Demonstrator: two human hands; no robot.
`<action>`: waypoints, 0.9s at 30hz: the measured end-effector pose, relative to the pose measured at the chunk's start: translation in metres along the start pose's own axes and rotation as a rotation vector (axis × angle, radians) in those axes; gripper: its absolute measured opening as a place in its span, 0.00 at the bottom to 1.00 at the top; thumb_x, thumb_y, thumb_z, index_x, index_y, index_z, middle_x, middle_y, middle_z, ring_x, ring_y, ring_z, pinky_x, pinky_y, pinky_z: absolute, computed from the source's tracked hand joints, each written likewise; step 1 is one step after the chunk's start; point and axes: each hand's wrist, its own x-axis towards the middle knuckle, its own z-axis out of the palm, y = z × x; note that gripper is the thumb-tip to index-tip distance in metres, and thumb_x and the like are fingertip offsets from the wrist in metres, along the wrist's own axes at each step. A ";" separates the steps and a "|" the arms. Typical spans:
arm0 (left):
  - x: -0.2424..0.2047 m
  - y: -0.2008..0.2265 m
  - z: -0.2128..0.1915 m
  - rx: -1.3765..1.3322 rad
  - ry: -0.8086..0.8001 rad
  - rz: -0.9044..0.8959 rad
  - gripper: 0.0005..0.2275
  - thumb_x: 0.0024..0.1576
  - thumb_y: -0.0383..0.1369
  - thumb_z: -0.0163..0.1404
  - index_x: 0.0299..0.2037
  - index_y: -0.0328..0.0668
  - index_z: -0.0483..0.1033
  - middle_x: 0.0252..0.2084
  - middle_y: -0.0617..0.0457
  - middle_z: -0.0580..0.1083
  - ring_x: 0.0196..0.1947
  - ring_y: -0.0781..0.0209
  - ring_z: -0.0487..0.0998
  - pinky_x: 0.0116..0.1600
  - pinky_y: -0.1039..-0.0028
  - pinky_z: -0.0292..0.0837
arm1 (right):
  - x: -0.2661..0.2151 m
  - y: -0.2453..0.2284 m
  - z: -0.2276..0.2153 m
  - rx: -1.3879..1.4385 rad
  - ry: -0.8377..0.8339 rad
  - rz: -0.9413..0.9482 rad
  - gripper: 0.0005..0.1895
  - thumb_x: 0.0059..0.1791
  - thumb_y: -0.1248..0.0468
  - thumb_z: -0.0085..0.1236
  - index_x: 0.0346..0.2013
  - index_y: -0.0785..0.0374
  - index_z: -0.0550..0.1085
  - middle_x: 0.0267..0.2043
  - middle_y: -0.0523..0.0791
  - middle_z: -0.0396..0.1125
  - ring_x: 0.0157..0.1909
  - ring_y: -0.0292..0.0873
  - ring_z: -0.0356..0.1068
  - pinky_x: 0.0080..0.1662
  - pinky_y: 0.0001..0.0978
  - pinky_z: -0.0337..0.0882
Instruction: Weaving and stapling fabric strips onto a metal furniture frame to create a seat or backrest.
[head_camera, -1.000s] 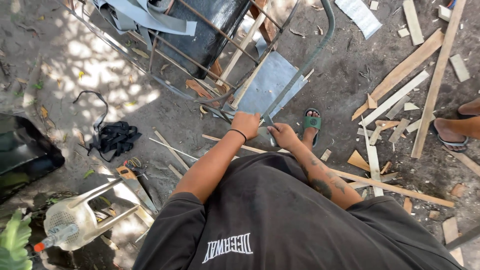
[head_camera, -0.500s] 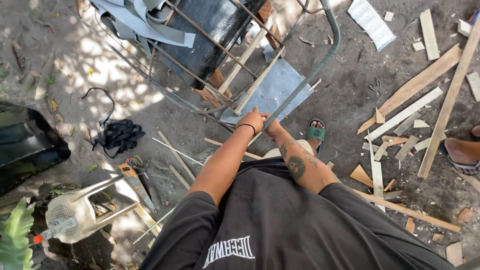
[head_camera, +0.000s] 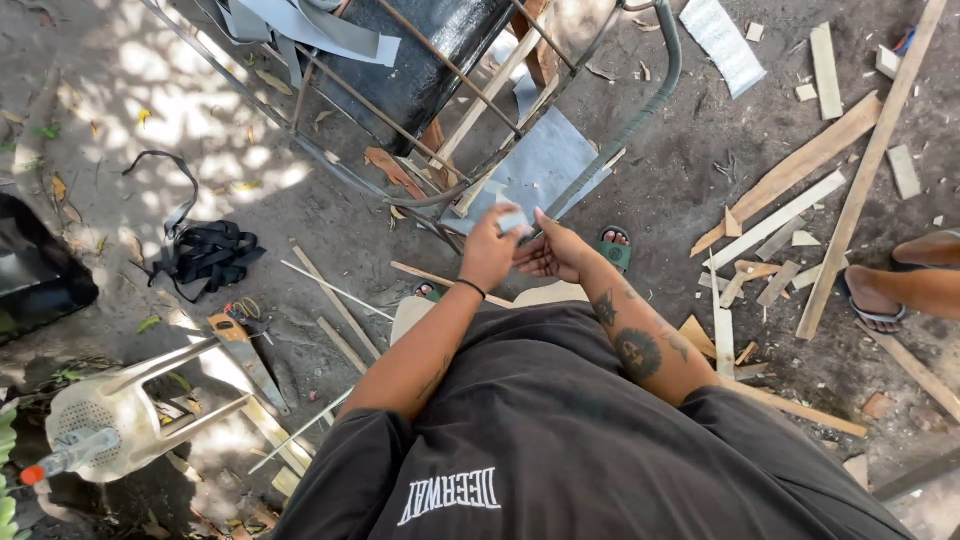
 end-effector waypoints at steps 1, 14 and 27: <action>-0.001 -0.010 0.006 0.195 -0.098 0.069 0.17 0.65 0.40 0.49 0.64 0.59 0.69 0.56 0.41 0.76 0.59 0.39 0.75 0.59 0.52 0.75 | 0.003 -0.001 0.001 -0.062 0.059 -0.014 0.43 0.53 0.34 0.34 0.49 0.72 0.79 0.47 0.57 0.76 0.45 0.51 0.79 0.42 0.37 0.76; -0.012 -0.041 -0.008 1.152 -0.183 0.713 0.42 0.41 0.50 0.65 0.66 0.38 0.67 0.66 0.32 0.67 0.72 0.29 0.57 0.74 0.35 0.42 | 0.049 0.058 -0.027 -0.923 0.446 -0.277 0.23 0.56 0.45 0.53 0.46 0.62 0.80 0.46 0.56 0.75 0.55 0.60 0.72 0.51 0.49 0.74; 0.055 -0.039 -0.004 1.259 -0.464 0.421 0.27 0.51 0.43 0.48 0.58 0.35 0.68 0.37 0.35 0.80 0.38 0.31 0.82 0.45 0.44 0.73 | 0.060 0.101 0.000 -0.848 0.554 -0.329 0.21 0.59 0.49 0.42 0.40 0.61 0.77 0.41 0.56 0.74 0.50 0.64 0.72 0.47 0.55 0.73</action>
